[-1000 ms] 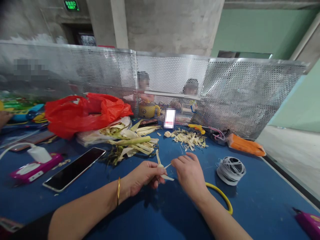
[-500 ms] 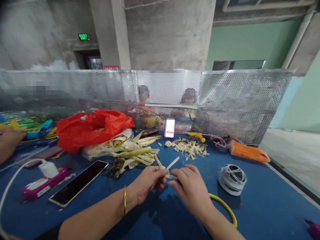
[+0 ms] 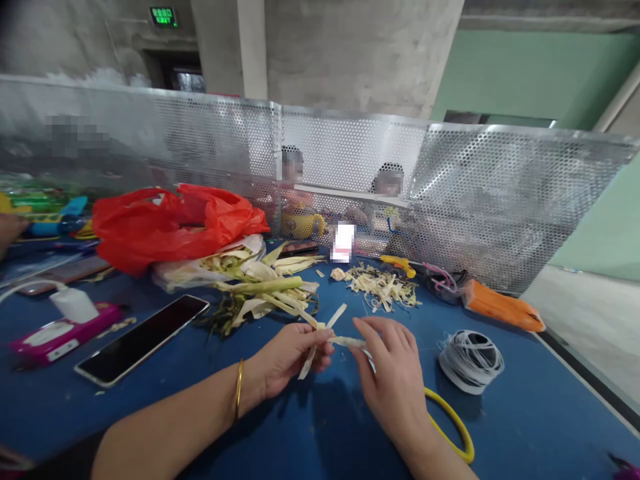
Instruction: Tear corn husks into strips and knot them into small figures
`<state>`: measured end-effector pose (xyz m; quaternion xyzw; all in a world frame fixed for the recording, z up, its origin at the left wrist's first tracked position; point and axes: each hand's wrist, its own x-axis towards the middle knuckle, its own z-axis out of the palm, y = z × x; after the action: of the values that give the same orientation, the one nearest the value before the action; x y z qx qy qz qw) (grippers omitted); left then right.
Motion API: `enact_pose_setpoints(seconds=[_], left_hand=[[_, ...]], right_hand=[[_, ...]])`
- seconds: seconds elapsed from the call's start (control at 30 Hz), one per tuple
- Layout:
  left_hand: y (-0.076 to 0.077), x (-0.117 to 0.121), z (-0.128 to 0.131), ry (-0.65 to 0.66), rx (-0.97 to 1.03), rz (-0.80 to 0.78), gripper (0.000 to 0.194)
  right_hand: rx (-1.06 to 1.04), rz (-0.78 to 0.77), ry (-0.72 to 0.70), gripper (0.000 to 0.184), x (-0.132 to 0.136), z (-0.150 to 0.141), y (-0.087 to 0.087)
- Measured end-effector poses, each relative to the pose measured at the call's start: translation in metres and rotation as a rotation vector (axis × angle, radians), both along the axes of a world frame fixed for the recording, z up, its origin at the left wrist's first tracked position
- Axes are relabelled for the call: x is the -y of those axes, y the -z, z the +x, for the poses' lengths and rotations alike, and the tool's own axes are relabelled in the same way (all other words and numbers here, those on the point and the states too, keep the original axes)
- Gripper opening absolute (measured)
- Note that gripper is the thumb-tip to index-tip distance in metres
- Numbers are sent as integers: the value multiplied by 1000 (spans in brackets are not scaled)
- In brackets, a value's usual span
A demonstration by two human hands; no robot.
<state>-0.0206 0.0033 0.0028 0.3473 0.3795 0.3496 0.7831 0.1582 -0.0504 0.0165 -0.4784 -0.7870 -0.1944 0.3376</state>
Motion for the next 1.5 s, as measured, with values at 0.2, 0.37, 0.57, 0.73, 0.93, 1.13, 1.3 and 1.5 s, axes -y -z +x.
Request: enact_pose_setpoints(seconds=[0.2, 0.37, 0.57, 0.73, 0.93, 1.13, 1.3, 1.5], left_hand=[[-5, 4, 1, 97, 120, -8, 19], [2, 7, 4, 91, 70, 54, 25], [-1, 11, 4, 35, 41, 85, 23], [-5, 10, 1, 16, 38, 46, 26], [2, 8, 1, 39, 40, 37, 24], [-1, 0, -3, 30, 75, -4, 22], [-3, -2, -5, 85, 97, -19, 37], [5, 2, 3, -23, -117, 162, 19]], right_hand=[[311, -96, -207, 34, 8, -16, 10], [205, -78, -176, 21, 7, -25, 20], [135, -51, -315, 21, 14, -27, 15], [172, -32, -381, 21, 17, -28, 10], [197, -29, -453, 23, 20, -27, 2], [-80, -41, -162, 33, 12, -13, 2], [-133, -363, 37, 24, 0, -6, 11], [-81, -361, -87, 33, 7, -15, 9]])
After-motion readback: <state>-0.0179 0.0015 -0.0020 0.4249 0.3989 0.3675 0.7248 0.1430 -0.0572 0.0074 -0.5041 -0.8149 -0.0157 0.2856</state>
